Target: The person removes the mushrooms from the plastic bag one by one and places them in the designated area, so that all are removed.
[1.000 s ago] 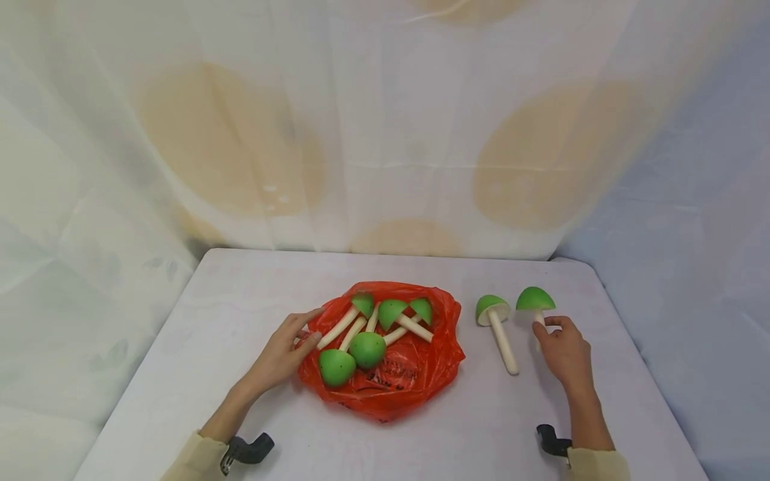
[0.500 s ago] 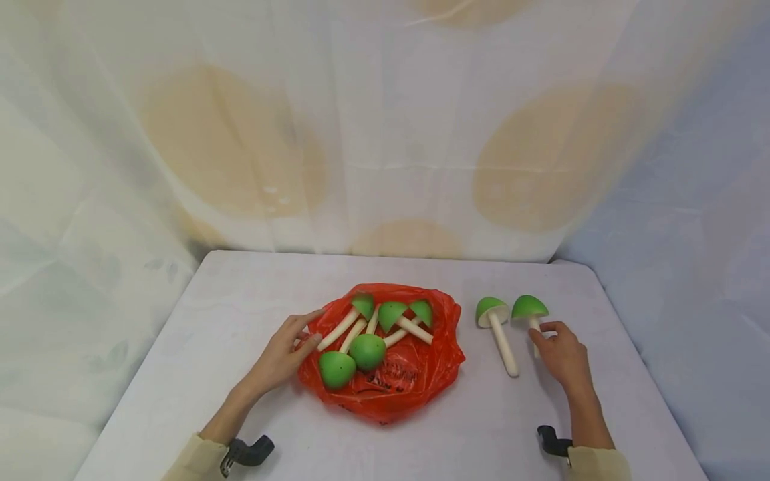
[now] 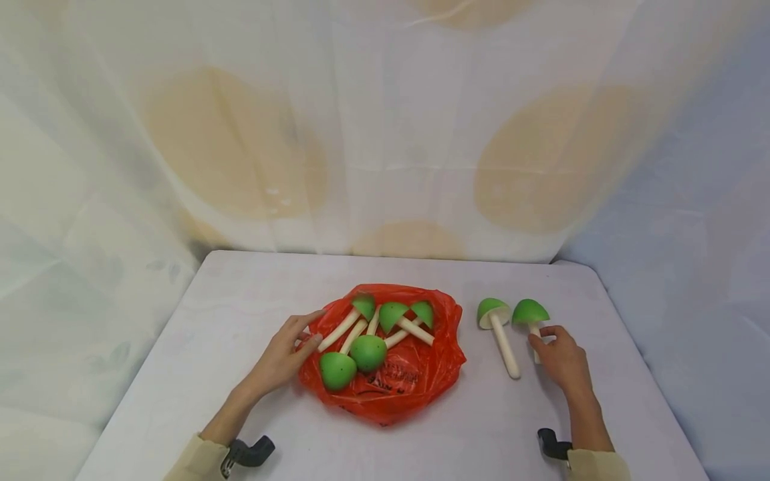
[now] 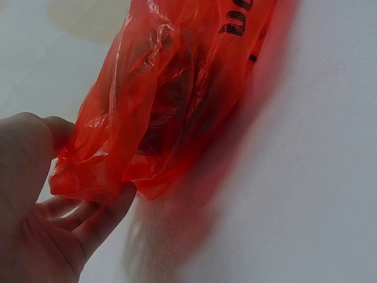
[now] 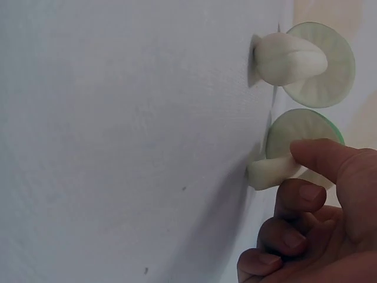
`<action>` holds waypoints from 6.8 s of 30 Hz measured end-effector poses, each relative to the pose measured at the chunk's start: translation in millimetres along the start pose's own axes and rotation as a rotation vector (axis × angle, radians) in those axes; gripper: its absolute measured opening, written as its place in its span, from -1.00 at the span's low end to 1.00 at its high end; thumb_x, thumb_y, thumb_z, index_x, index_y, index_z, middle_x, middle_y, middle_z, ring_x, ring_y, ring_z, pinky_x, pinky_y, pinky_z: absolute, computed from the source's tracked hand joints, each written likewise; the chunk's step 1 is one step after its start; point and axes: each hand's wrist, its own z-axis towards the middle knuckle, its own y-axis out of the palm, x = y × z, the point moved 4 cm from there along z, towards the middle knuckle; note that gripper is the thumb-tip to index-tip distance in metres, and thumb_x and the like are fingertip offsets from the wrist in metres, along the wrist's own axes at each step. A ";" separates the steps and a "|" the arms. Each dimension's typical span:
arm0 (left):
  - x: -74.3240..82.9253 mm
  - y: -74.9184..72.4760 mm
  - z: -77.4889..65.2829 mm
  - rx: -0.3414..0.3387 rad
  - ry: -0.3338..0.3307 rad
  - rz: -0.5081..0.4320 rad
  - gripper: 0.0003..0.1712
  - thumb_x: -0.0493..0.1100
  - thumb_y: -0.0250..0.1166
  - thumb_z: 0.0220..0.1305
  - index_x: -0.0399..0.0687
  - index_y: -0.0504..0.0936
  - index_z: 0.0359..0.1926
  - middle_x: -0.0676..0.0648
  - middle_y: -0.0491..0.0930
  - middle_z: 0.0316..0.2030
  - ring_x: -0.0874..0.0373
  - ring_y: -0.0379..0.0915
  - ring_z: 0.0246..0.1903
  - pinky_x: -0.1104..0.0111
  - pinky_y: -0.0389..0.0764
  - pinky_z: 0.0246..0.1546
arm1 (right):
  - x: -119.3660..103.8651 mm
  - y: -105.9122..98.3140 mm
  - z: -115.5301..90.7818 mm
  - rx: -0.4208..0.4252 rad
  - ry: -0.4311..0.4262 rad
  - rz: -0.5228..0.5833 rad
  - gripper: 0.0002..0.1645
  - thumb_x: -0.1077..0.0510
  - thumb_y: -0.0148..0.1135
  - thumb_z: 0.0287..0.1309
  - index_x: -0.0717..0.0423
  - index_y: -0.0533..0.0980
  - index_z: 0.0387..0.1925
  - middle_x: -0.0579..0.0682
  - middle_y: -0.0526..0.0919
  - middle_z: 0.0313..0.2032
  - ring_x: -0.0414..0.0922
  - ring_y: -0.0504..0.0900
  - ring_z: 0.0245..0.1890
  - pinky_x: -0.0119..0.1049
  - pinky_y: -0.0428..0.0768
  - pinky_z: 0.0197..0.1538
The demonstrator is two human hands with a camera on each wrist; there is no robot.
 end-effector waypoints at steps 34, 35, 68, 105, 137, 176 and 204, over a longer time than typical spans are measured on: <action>2.1 0.5 -1.0 -0.003 0.009 -0.002 -0.41 0.05 0.20 0.47 0.36 0.35 0.46 0.00 0.42 0.16 0.13 0.46 -0.09 0.23 0.56 -0.12 | -15.1 -5.4 -20.3 0.116 -0.133 0.026 -0.24 -0.29 0.02 0.43 0.29 0.35 0.26 0.02 0.44 -0.47 -0.12 0.36 -0.54 -0.25 0.33 -0.55; 1.8 0.7 -0.8 -0.002 0.012 -0.002 -0.41 0.05 0.20 0.47 0.36 0.35 0.46 0.00 0.42 0.16 0.14 0.46 -0.09 0.23 0.56 -0.12 | -18.3 -6.1 -21.9 0.130 -0.150 0.029 -0.25 -0.28 0.03 0.43 0.28 0.36 0.25 0.01 0.43 -0.49 -0.13 0.35 -0.55 -0.25 0.32 -0.57; -0.2 0.2 -1.4 -0.005 0.019 0.012 -0.41 0.06 0.20 0.47 0.39 0.33 0.46 -0.01 0.42 0.16 0.08 0.46 -0.04 0.19 0.53 -0.04 | -157.7 75.9 -68.6 -0.077 -0.623 0.179 -0.61 0.00 0.36 0.28 0.03 0.53 0.06 -0.13 0.56 -0.26 -0.10 0.47 -0.24 -0.27 0.53 -0.17; 3.2 -2.1 -2.4 -0.007 0.010 0.001 -0.41 0.06 0.20 0.47 0.38 0.34 0.46 -0.01 0.42 0.16 0.11 0.45 -0.07 0.20 0.52 -0.07 | -148.0 106.6 -44.7 -0.034 -0.482 -0.188 -0.61 0.07 0.51 0.09 0.01 0.58 -0.05 -0.08 0.61 -0.22 -0.10 0.50 -0.24 -0.13 0.60 -0.11; 4.1 -3.7 2.0 -0.013 0.049 0.019 -0.41 0.07 0.19 0.47 0.37 0.34 0.47 0.02 0.43 0.14 0.15 0.44 -0.09 0.20 0.52 -0.06 | -140.9 95.9 -51.0 0.020 -0.594 0.103 -0.74 0.19 0.39 0.12 -0.02 0.63 -0.11 -0.09 0.64 -0.19 -0.09 0.49 -0.19 -0.16 0.50 -0.09; 2.7 -5.5 -0.4 -0.003 0.016 0.004 -0.40 0.08 0.21 0.46 0.44 0.33 0.46 0.02 0.42 0.16 0.13 0.44 -0.10 0.24 0.55 -0.13 | -156.4 59.1 -69.0 0.003 -0.517 0.672 -0.65 0.11 0.21 0.41 0.15 0.50 0.14 0.00 0.55 0.11 -0.15 0.46 0.22 -0.44 0.49 0.19; 1.6 -2.8 0.5 -0.007 0.018 0.013 -0.40 0.05 0.22 0.46 0.44 0.34 0.45 0.04 0.43 0.14 0.16 0.44 -0.12 0.28 0.57 -0.15 | -115.0 16.3 -68.3 0.283 -0.392 0.502 -0.65 0.05 0.28 0.36 0.08 0.56 0.10 -0.11 0.61 -0.08 -0.28 0.52 -0.09 -0.52 0.48 -0.08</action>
